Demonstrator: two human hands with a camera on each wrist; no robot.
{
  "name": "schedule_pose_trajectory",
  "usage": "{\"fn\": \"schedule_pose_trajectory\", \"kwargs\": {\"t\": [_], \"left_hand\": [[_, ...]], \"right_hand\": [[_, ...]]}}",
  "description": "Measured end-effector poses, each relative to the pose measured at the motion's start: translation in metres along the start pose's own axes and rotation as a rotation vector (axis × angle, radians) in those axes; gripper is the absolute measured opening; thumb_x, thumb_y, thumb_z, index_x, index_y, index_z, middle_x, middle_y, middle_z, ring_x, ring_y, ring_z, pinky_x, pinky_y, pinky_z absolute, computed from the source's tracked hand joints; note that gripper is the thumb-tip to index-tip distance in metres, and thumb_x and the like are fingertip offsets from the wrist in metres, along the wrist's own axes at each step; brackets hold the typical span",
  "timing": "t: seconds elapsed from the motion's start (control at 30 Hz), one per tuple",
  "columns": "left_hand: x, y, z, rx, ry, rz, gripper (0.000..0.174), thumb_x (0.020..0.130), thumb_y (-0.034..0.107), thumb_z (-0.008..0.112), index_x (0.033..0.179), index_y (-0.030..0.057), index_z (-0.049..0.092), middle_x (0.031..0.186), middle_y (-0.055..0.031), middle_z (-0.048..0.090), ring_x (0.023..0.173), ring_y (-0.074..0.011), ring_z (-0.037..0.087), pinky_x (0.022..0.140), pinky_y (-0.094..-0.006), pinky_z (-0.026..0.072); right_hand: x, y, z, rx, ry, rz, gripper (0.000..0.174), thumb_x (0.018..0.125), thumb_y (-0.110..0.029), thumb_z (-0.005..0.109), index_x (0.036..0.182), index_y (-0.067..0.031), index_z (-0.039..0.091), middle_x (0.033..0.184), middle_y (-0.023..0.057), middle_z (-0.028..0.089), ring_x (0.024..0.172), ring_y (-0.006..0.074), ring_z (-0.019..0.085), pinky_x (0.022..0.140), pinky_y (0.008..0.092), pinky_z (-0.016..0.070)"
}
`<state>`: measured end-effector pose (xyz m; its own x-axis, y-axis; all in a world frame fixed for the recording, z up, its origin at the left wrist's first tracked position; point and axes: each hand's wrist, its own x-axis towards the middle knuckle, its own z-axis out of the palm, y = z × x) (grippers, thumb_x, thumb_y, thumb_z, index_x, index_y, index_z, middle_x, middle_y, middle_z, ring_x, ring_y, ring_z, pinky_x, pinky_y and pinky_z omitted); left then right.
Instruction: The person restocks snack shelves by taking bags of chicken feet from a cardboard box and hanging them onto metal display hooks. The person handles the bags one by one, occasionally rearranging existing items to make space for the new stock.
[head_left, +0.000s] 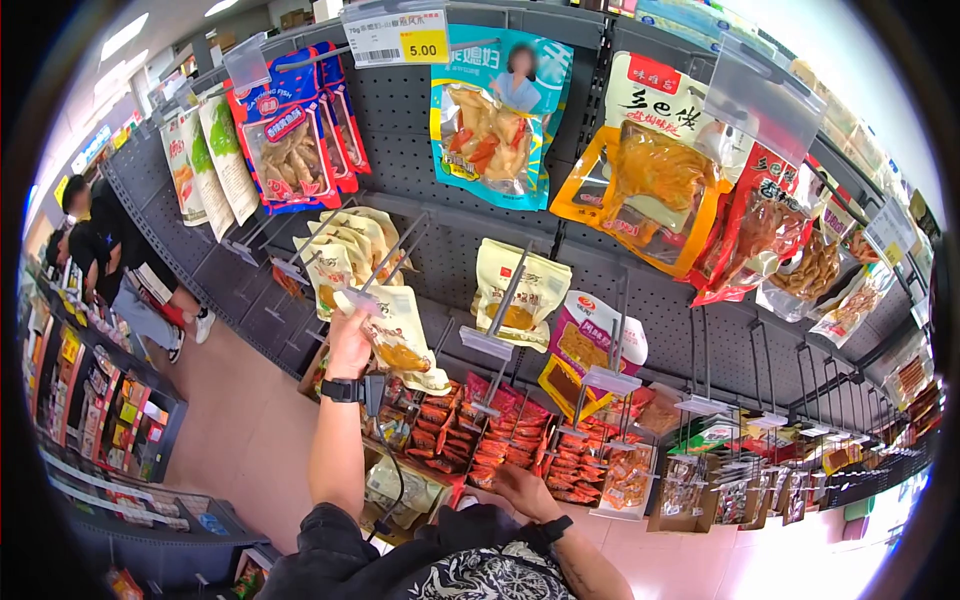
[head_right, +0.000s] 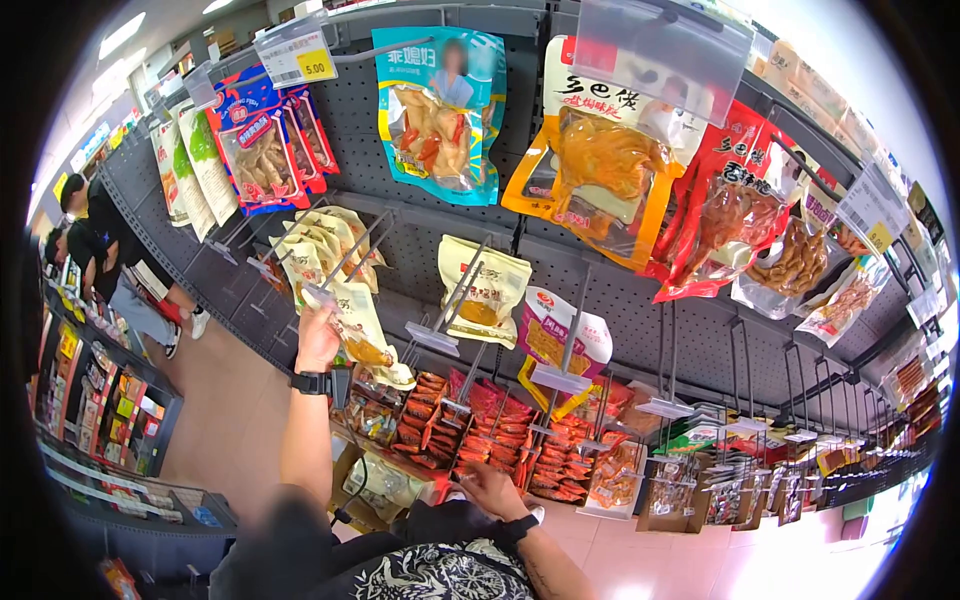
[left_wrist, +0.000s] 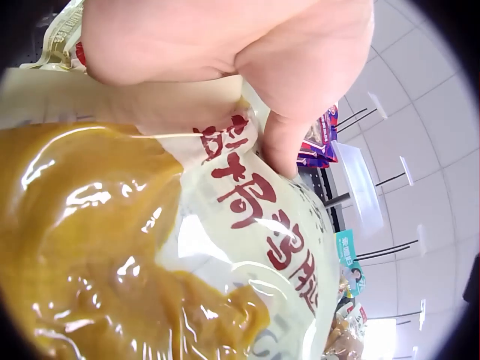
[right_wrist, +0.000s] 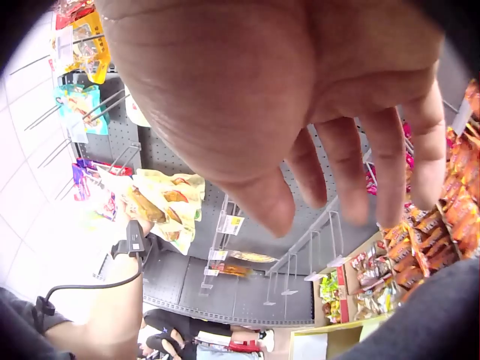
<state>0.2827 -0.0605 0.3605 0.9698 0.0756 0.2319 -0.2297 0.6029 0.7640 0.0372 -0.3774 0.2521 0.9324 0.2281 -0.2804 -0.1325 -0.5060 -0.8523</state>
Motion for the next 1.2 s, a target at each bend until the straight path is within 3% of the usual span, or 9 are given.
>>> {"fn": "schedule_pose_trajectory", "kwargs": {"t": [0.2,0.27,0.43,0.6,0.7,0.97,1.03,1.17,1.2], "left_hand": [[-0.005,0.013,0.016,0.029,0.001,0.004,0.027,0.086,0.009,0.065,0.11,-0.0004,0.057,0.102,-0.0063,0.064,0.092,-0.0165,0.062,0.084,-0.0316,0.0491],[-0.005,0.015,0.022,0.023,-0.006,-0.01,0.027,0.086,0.009,0.064,0.11,-0.0008,0.056,0.102,-0.0065,0.064,0.092,-0.0166,0.062,0.084,-0.0317,0.0491],[0.001,0.011,0.005,0.067,-0.029,-0.068,0.034,0.087,0.013,0.063,0.118,0.0014,0.053,0.11,-0.0063,0.063,0.098,-0.0178,0.061,0.088,-0.0342,0.048],[0.008,0.015,0.009,0.081,-0.065,-0.07,0.029,0.089,0.01,0.059,0.117,0.0024,0.055,0.11,-0.0052,0.063,0.097,-0.0164,0.061,0.086,-0.033,0.0488],[0.006,0.014,0.024,0.077,0.054,-0.059,0.015,0.083,0.01,0.066,0.094,0.004,0.058,0.088,-0.0013,0.062,0.081,-0.0127,0.06,0.075,-0.028,0.0487],[-0.002,0.007,0.029,0.083,0.076,-0.013,0.028,0.086,0.008,0.063,0.112,0.0009,0.056,0.103,-0.0054,0.063,0.091,-0.0143,0.061,0.082,-0.0295,0.0481],[0.01,0.0,0.02,0.141,0.033,-0.047,0.034,0.088,0.008,0.062,0.119,-0.0003,0.053,0.116,-0.0078,0.061,0.104,-0.0184,0.058,0.092,-0.034,0.046],[0.058,-0.036,-0.004,-0.068,0.021,-0.027,0.038,0.086,0.005,0.063,0.123,0.0007,0.052,0.116,-0.0077,0.061,0.106,-0.0195,0.057,0.093,-0.0325,0.0452],[0.075,-0.043,0.002,0.235,0.079,-0.034,0.038,0.086,0.005,0.063,0.123,0.0019,0.053,0.116,-0.0069,0.061,0.106,-0.0183,0.057,0.091,-0.0311,0.0454]], "right_hand": [[0.075,-0.13,-0.016,0.074,0.283,-0.422,0.063,0.083,-0.028,0.066,0.133,-0.0007,0.039,0.124,0.0246,0.05,0.111,0.039,0.052,0.092,0.0415,0.0449],[0.114,-0.145,-0.013,-0.121,0.396,-0.523,0.068,0.084,-0.03,0.066,0.136,0.0,0.036,0.126,0.0244,0.049,0.114,0.0357,0.053,0.085,0.0377,0.0507],[0.132,-0.182,0.004,0.027,0.332,-0.535,0.033,0.087,-0.022,0.06,0.105,0.0031,0.049,0.082,0.0264,0.06,0.079,0.0436,0.059,0.069,0.0466,0.0466],[0.13,-0.191,0.01,0.041,0.341,-0.482,0.03,0.088,-0.022,0.059,0.1,0.0035,0.049,0.083,0.0269,0.059,0.08,0.0439,0.058,0.069,0.0471,0.0461],[0.13,-0.186,0.01,0.116,0.399,-0.427,0.028,0.087,-0.021,0.062,0.101,0.0015,0.053,0.085,0.0255,0.061,0.077,0.041,0.061,0.063,0.0428,0.0477],[0.126,-0.177,0.007,0.098,0.435,-0.47,0.028,0.088,-0.02,0.062,0.095,0.0037,0.05,0.079,0.0262,0.058,0.074,0.0426,0.058,0.062,0.0461,0.0449],[0.129,-0.182,-0.001,0.041,0.264,-0.258,0.032,0.087,-0.019,0.06,0.105,0.0038,0.047,0.091,0.0293,0.057,0.083,0.046,0.057,0.068,0.0478,0.046],[0.135,-0.162,0.002,0.043,0.502,-0.424,0.064,0.084,-0.017,0.062,0.136,-0.0007,0.029,0.11,0.0266,0.058,0.095,0.0406,0.06,0.08,0.042,0.0495],[0.13,-0.155,0.003,0.035,0.493,-0.435,0.064,0.084,-0.017,0.062,0.136,-0.0007,0.029,0.11,0.0266,0.058,0.095,0.0406,0.06,0.08,0.042,0.0495]]}}
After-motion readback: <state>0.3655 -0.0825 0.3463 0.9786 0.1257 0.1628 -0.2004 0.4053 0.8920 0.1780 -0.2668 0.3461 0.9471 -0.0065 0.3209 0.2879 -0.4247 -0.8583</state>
